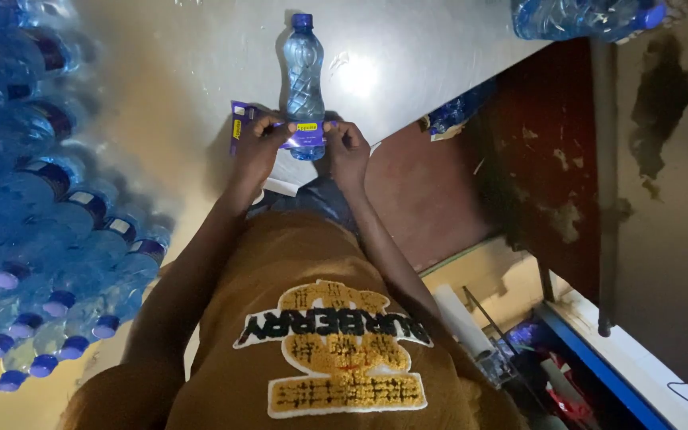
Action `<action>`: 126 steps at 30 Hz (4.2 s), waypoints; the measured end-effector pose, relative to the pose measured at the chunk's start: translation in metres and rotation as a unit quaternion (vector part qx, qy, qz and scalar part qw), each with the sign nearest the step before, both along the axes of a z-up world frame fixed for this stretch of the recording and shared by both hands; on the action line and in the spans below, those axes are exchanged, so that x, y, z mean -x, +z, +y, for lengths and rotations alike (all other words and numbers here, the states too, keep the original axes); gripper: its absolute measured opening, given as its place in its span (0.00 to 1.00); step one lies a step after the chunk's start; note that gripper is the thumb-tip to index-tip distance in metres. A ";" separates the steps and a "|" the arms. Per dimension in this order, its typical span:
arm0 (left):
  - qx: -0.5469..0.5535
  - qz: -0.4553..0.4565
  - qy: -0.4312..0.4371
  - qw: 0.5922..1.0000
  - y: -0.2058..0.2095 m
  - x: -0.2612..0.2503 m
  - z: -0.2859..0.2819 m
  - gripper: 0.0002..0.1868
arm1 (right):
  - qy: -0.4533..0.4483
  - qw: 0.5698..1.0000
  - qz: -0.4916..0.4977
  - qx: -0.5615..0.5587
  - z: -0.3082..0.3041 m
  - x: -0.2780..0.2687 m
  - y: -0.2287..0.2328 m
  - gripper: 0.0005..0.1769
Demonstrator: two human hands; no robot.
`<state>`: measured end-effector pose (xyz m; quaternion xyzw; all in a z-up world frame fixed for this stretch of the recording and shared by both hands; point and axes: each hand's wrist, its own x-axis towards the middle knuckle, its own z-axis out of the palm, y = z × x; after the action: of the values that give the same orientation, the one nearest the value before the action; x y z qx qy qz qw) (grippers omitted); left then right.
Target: Manually applying adhesive labels to plastic water bottles by peeling them from a backing and wrapping them around the bottles.
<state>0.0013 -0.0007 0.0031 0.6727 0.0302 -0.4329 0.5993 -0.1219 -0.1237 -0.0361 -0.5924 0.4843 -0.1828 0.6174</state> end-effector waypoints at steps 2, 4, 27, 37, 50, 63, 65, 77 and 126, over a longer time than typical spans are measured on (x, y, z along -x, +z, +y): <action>0.008 -0.009 0.006 1.000 -0.012 0.004 0.004 0.11 | 0.002 1.000 -0.006 0.007 0.000 0.001 -0.001 0.08; 0.016 -0.018 0.011 1.000 -0.018 0.005 0.005 0.11 | 0.003 1.000 -0.011 0.013 0.000 0.001 0.001 0.07; 0.036 -0.040 0.084 0.995 -0.044 0.026 0.002 0.10 | 0.070 0.988 0.002 -0.134 -0.003 -0.008 -0.007 0.25; 0.116 -0.025 0.104 0.987 -0.055 0.050 -0.020 0.25 | -0.113 0.843 0.017 -0.526 0.000 -0.005 -0.013 0.17; 0.050 -0.155 0.008 0.987 -0.032 0.009 0.046 0.43 | 0.229 0.919 0.056 -0.317 0.011 0.044 -0.025 0.20; -0.336 -0.445 0.308 0.771 -0.105 -0.052 0.191 0.42 | 0.292 0.943 0.079 -0.142 -0.001 0.034 0.009 0.16; -0.327 -0.448 0.325 0.766 -0.111 -0.057 0.189 0.45 | 0.318 0.936 0.092 -0.119 0.010 0.029 0.017 0.16; -0.257 -0.476 0.343 0.768 -0.081 -0.079 0.173 0.24 | 0.394 0.886 0.244 0.000 0.027 0.001 0.048 0.15; 0.194 -0.154 -0.095 0.964 0.057 -0.002 0.013 0.10 | 0.136 0.967 -0.191 0.099 0.029 -0.004 0.097 0.10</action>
<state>0.0035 0.0122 0.0602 0.6017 -0.2113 -0.3762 0.6721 -0.1181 -0.0944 0.0610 -0.6649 0.2521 -0.2541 0.6555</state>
